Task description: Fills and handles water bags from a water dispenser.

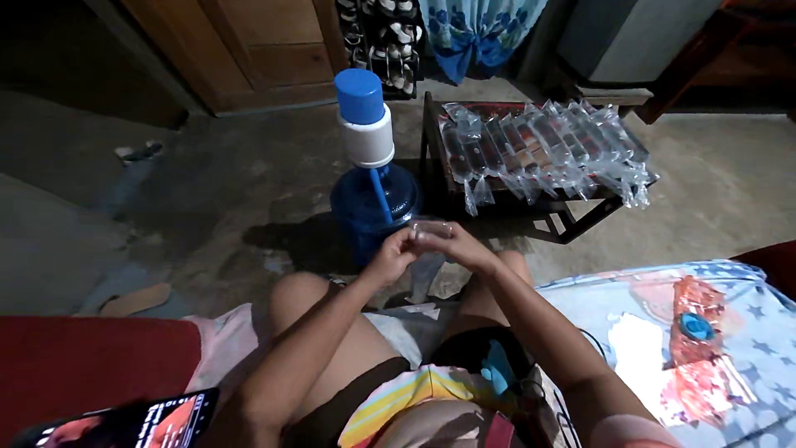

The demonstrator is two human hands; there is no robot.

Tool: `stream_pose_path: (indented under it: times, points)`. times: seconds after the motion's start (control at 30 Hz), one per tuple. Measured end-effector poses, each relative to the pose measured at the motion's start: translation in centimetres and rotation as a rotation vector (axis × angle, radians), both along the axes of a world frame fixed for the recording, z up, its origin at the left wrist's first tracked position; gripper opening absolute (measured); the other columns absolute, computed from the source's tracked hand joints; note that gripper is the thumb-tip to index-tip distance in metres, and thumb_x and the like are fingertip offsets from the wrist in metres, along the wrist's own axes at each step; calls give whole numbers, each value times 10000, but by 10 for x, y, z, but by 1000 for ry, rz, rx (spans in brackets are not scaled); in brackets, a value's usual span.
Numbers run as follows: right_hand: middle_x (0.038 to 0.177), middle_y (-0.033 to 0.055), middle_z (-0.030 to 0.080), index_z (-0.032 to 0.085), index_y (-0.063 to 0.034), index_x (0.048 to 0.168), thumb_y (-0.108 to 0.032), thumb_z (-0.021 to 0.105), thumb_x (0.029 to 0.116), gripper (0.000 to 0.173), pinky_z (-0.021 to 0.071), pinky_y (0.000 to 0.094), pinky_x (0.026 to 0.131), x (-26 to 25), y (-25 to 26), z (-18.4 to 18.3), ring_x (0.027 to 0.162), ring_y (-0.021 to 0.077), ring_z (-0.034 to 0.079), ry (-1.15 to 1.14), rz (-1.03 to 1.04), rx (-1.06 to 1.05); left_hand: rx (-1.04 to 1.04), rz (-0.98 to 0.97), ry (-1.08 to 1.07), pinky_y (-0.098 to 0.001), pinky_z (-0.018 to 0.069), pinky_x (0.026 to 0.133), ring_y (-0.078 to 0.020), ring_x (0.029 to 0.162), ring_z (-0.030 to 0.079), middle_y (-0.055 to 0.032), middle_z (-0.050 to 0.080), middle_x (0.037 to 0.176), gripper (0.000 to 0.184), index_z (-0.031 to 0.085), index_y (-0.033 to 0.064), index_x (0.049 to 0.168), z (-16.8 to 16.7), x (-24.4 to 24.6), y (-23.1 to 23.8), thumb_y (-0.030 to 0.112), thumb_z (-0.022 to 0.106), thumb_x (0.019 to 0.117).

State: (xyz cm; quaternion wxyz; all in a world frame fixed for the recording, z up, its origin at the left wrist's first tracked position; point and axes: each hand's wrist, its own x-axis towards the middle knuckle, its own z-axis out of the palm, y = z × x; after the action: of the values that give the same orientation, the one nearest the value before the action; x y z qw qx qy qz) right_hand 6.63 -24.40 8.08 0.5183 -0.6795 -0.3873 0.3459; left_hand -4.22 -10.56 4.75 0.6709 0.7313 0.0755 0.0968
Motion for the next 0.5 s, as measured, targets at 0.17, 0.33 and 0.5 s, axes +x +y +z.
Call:
stream_pose_path:
  times: [0.17,0.33,0.5]
  points:
    - [1040,72,713,679,54,1168,-138,364,1106,373,543,229,769,-12,1,52,830,25,638,-184,-67,224,-25,58,-183,-189,543,839,34,846,626,88,639,879,167,579,21,1055,36,-7,-4,-98,536,946]
    - [875,-4,711,683,40,970,-123,383,1091,362,537,159,741,-23,-2,99,787,-50,635,-412,-35,491,41,-22,-299,-150,521,920,76,1033,614,135,668,1130,389,566,54,1317,81,-23,1,-94,519,960]
    - [855,-31,705,683,25,971,-121,396,1090,342,544,151,725,-36,0,133,774,-61,638,-492,17,562,454,-95,-94,-164,491,926,41,1049,589,-6,646,1138,437,559,0,1297,126,-31,1,134,712,911]
